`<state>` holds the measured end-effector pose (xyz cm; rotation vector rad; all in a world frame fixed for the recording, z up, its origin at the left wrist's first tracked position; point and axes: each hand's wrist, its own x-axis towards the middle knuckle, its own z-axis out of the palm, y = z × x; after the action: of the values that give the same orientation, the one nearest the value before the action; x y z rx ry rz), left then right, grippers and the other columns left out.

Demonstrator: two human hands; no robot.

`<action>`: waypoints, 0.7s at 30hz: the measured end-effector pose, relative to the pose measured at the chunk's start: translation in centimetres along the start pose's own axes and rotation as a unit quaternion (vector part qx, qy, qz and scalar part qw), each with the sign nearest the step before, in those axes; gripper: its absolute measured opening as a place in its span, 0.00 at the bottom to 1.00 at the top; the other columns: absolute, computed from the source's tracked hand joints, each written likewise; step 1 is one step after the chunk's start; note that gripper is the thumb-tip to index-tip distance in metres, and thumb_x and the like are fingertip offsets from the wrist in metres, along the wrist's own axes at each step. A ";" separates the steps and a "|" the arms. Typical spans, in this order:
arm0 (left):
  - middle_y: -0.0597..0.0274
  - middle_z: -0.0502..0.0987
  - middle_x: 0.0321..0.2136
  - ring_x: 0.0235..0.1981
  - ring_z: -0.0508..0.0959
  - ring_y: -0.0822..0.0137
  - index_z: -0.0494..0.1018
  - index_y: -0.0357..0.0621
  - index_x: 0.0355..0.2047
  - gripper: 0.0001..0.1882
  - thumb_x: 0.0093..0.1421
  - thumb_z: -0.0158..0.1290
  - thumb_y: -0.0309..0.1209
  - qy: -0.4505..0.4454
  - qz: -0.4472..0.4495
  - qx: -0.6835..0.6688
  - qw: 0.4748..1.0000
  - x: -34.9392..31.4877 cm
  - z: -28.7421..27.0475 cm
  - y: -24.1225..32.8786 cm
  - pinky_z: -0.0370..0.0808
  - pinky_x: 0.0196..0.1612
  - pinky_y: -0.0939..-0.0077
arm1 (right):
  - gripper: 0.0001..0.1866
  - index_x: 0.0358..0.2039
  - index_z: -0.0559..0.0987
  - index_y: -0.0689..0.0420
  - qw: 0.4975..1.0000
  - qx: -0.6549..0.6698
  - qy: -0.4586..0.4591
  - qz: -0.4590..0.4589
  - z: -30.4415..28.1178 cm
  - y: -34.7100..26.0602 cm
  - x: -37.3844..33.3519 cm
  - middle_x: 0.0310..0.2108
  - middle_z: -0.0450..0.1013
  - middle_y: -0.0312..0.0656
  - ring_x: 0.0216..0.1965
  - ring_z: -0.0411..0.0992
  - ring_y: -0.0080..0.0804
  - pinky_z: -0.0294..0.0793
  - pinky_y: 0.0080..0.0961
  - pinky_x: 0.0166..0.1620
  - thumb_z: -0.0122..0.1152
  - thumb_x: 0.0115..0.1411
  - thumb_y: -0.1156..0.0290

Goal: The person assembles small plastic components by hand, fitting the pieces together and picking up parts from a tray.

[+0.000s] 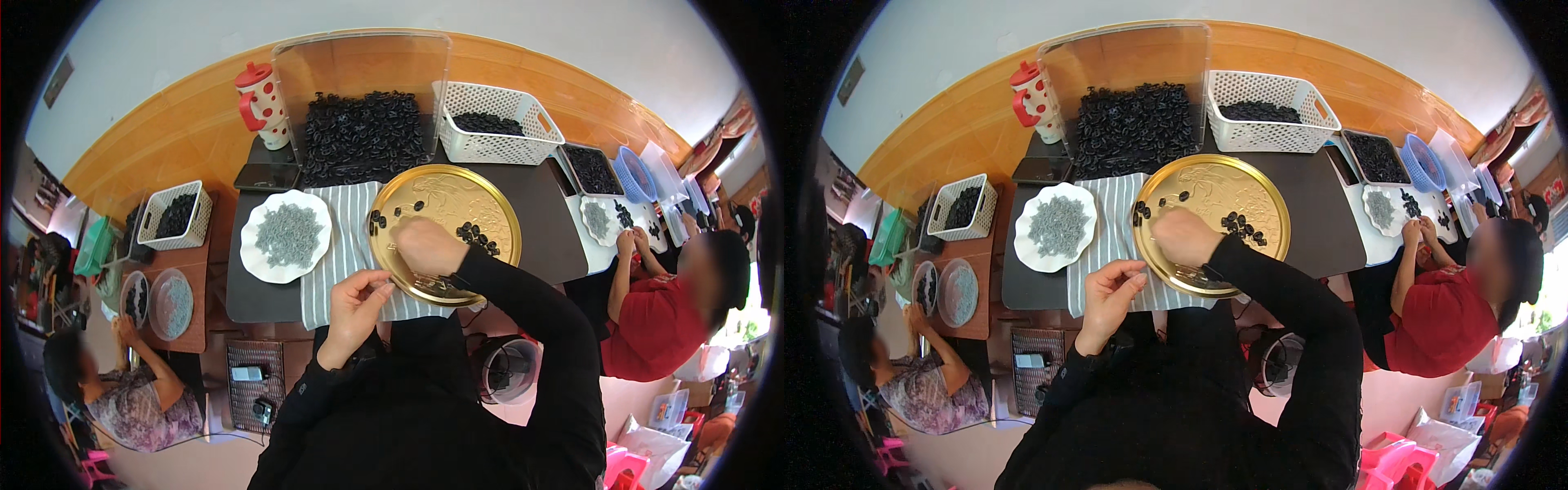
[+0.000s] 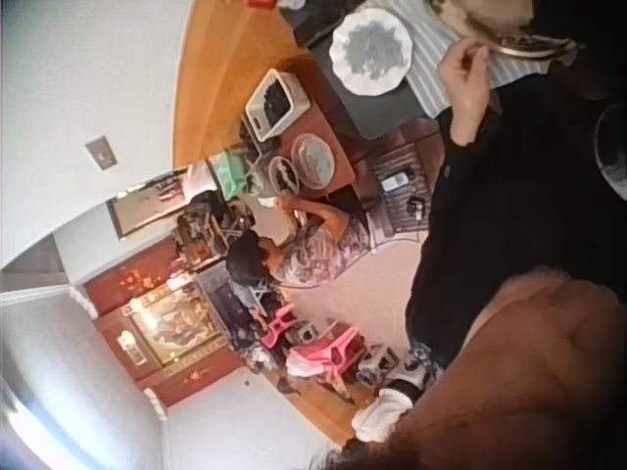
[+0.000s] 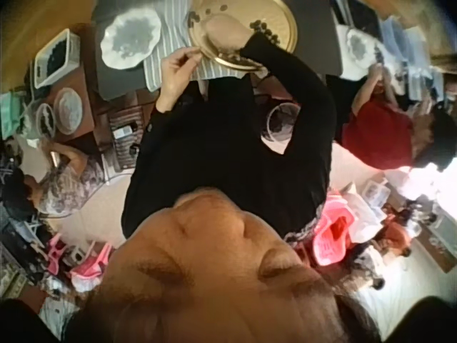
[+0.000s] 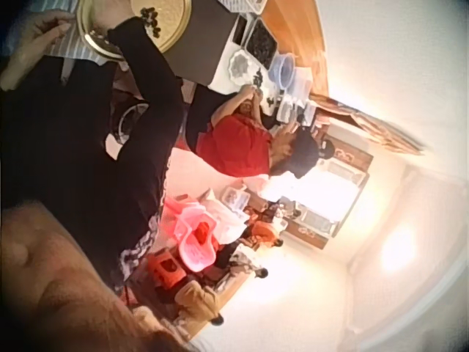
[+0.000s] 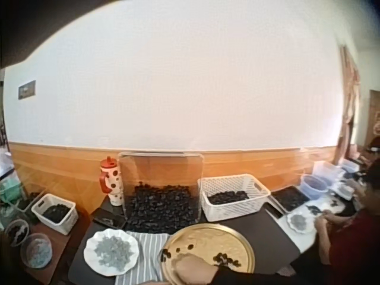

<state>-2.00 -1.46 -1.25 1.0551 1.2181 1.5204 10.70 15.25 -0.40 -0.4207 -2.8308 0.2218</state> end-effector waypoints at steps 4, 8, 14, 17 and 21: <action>0.57 0.73 0.26 0.28 0.73 0.66 0.77 0.34 0.36 0.09 0.52 0.56 0.21 -0.016 0.123 0.239 0.963 1.9 1.2 1.2 0.69 0.32 0.75 | 0.04 0.24 0.75 0.66 0.984 0.074 0.094 0.134 -4.4 0.3 -4.3 0.24 0.72 0.55 0.30 0.73 0.50 0.72 0.38 0.34 0.53 0.47 0.79; 0.49 0.71 0.27 0.34 0.71 0.50 0.77 0.36 0.33 0.10 0.48 0.56 0.22 -0.048 0.235 0.472 0.849 4.0 3.3 1.6 0.69 0.38 0.63 | 0.03 0.27 0.75 0.63 0.915 0.307 0.137 0.222 -5.2 -2.4 -8.0 0.24 0.71 0.49 0.27 0.71 0.45 0.70 0.32 0.32 0.54 0.51 0.80; 0.50 0.71 0.27 0.34 0.71 0.51 0.78 0.40 0.31 0.10 0.46 0.57 0.24 -0.084 0.189 0.581 0.787 6.7 5.3 -0.7 0.69 0.38 0.62 | 0.04 0.30 0.74 0.64 0.857 0.380 0.253 0.240 -2.9 -5.6 -11.6 0.25 0.68 0.41 0.26 0.67 0.27 0.65 0.20 0.30 0.54 0.54 0.85; 0.51 0.72 0.26 0.34 0.72 0.52 0.79 0.41 0.31 0.10 0.45 0.57 0.23 -0.087 0.184 0.591 0.781 7.1 5.2 -1.4 0.70 0.38 0.62 | 0.04 0.31 0.74 0.64 0.819 0.420 0.291 0.259 -2.0 -5.7 -12.0 0.25 0.67 0.39 0.26 0.66 0.23 0.65 0.18 0.30 0.54 0.55 0.84; 0.52 0.72 0.26 0.34 0.72 0.53 0.80 0.42 0.30 0.10 0.44 0.58 0.23 -0.088 0.178 0.583 0.788 7.2 5.6 -1.3 0.70 0.38 0.63 | 0.02 0.30 0.75 0.65 0.807 0.416 0.311 0.281 -1.3 -5.6 -12.0 0.26 0.68 0.35 0.28 0.67 0.19 0.66 0.15 0.33 0.54 0.56 0.84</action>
<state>1.81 6.92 -1.03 2.2635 1.9341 0.7327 20.61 6.44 -1.03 -0.8876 -1.6652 1.1385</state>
